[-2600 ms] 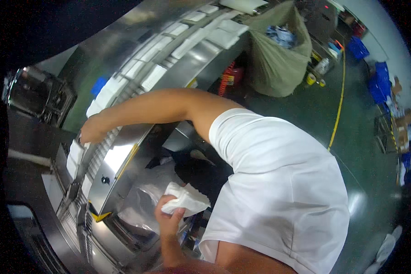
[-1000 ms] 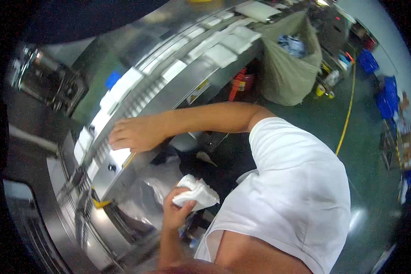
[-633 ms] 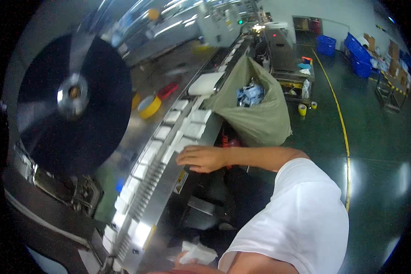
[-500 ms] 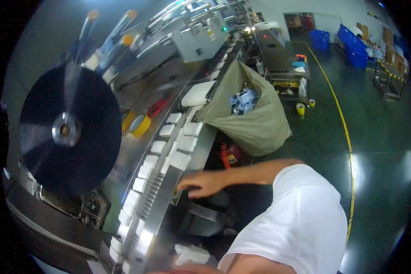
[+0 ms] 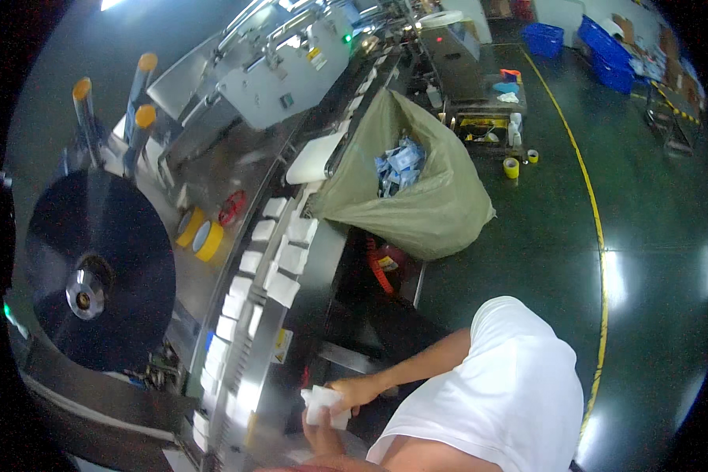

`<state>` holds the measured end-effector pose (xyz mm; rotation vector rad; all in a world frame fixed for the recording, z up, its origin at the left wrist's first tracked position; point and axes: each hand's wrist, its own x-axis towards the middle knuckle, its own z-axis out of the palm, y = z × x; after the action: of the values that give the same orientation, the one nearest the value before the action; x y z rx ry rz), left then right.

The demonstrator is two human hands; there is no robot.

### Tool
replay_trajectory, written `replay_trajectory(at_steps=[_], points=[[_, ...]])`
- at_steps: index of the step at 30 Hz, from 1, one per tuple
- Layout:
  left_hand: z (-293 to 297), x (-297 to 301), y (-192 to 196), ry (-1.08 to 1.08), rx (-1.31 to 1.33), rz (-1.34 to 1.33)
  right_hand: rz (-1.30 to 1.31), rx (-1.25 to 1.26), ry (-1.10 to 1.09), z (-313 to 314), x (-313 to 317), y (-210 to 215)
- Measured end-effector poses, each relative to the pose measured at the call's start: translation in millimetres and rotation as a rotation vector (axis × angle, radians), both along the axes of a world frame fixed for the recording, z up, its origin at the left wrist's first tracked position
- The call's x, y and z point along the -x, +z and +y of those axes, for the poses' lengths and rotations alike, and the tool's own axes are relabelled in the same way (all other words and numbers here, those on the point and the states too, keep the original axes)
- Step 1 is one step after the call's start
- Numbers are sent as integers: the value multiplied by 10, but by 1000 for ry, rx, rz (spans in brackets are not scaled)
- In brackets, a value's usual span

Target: The person handles white rectangular blocks moving along a conveyor belt in a factory setting. They pick up the blocks, inspect them, and place them back onto the line or into a plastic bag. The person also uses a red coiled air hose to clean the machinery.

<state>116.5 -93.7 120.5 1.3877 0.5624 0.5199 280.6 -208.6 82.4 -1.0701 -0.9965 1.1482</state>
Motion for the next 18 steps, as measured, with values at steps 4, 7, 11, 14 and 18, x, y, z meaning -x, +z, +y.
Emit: replay_trajectory(at_steps=[4,7,11,14,18], points=[[-276,106,-288,104,76,60,-213,193,23,-82,74,-279],[-384,259,-613,180,46,130,-413,183,-195,-172,214,-479],[-431,424,-917,341,2,188,-316,129,-69,-159,259,-659],[-533,699,-1004,467,186,61,68,192,72,-105,433,-699],[-466,1216,-1048,828,253,86,77,301,31,-146,598,-611]])
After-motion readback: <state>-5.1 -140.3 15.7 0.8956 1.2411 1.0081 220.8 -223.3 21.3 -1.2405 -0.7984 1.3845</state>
